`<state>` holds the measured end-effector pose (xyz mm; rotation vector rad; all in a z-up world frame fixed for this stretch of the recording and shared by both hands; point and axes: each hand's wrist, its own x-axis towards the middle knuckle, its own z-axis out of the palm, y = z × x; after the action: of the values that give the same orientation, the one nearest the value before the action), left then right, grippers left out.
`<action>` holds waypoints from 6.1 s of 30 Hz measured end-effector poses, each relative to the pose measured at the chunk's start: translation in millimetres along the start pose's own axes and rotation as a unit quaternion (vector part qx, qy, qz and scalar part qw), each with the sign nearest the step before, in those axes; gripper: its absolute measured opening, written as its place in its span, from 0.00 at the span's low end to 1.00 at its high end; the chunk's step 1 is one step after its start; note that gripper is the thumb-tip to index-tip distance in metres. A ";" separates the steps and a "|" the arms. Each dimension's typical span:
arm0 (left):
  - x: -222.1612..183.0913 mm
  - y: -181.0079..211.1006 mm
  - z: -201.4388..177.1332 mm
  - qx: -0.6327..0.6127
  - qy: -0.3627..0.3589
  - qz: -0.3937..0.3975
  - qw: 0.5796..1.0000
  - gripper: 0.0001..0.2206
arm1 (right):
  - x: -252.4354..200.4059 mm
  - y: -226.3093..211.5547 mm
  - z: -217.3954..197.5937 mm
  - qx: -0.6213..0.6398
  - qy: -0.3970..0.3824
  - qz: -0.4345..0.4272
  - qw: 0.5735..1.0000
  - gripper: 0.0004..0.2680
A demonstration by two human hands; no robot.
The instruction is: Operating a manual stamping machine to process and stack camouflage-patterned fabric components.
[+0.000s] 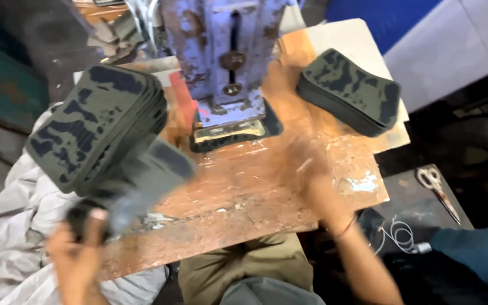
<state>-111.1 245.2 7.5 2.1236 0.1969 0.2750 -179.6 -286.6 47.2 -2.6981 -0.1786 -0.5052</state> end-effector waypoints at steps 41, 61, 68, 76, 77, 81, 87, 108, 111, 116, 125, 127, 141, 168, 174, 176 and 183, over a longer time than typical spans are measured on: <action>-0.6 163.7 136.7 -0.166 -0.318 -0.090 0.929 0.23 | -23.8 -125.7 7.9 -0.039 -0.045 -0.056 0.997 0.28; -19.6 52.5 23.1 -0.115 -0.319 -0.108 0.934 0.10 | 93.6 -123.1 57.0 -0.070 -0.012 -0.073 0.995 0.29; -34.6 61.1 19.2 -0.110 -0.283 -0.052 0.951 0.10 | 22.5 -121.6 19.9 0.015 -0.079 -0.115 0.990 0.26; -38.5 43.0 19.9 -0.001 -0.285 -0.093 0.954 0.11 | -2.6 -124.5 7.2 0.008 -0.082 -0.054 0.995 0.23; -40.9 45.1 19.0 -0.025 -0.263 -0.148 0.953 0.11 | -3.0 -123.3 7.2 0.011 -0.077 -0.059 0.995 0.22; -41.7 58.7 16.2 -0.120 -0.171 -0.017 0.978 0.09 | -5.1 -101.0 2.7 0.041 -0.051 -0.090 0.994 0.21; 39.1 155.6 -12.1 -0.242 0.056 0.085 0.965 0.15 | 76.3 42.5 -90.4 -0.152 0.107 0.050 0.981 0.29; 23.0 161.5 130.7 -0.022 -0.187 0.081 0.979 0.29 | 14.4 -89.0 6.5 0.023 0.005 0.014 1.000 0.14; 42.8 178.2 146.9 -0.132 -0.266 -0.011 0.955 0.30 | 14.2 -90.8 2.6 0.029 0.001 0.010 1.000 0.13; 61.8 153.9 197.7 -0.244 -0.314 -0.040 0.917 0.26 | 16.6 -90.9 2.2 0.025 0.001 0.011 1.000 0.14; -4.0 141.2 126.7 -0.194 -0.316 -0.035 0.928 0.24 | -26.6 -126.8 6.4 -0.036 -0.059 -0.053 0.996 0.29; -11.7 109.8 69.5 -0.145 -0.299 -0.102 0.938 0.30 | -29.9 -126.6 9.6 -0.045 -0.062 -0.073 0.994 0.32; -16.2 60.2 35.5 -0.099 -0.300 -0.087 0.945 0.10 | 102.4 -123.7 64.4 -0.080 -0.023 -0.077 0.994 0.30; 110.9 215.1 -15.1 -0.050 0.051 0.162 0.984 0.25 | -3.0 -123.5 4.5 0.025 -0.080 -0.079 0.993 0.23; 137.6 205.9 -2.1 0.374 0.106 0.367 0.845 0.51 | 35.9 18.8 -43.8 -0.234 0.055 -0.025 0.970 0.26; 134.3 212.5 1.3 0.373 0.026 0.334 0.865 0.54 | 74.1 45.9 -83.6 -0.206 0.062 0.039 0.976 0.31; 124.1 224.7 15.5 0.305 -0.155 0.164 0.925 0.53 | 78.2 23.1 -93.2 -0.111 0.063 0.002 0.992 0.15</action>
<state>19.9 143.2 203.9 2.7838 -0.3047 0.0661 -132.7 -340.6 148.2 -2.8681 -0.0864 -0.7304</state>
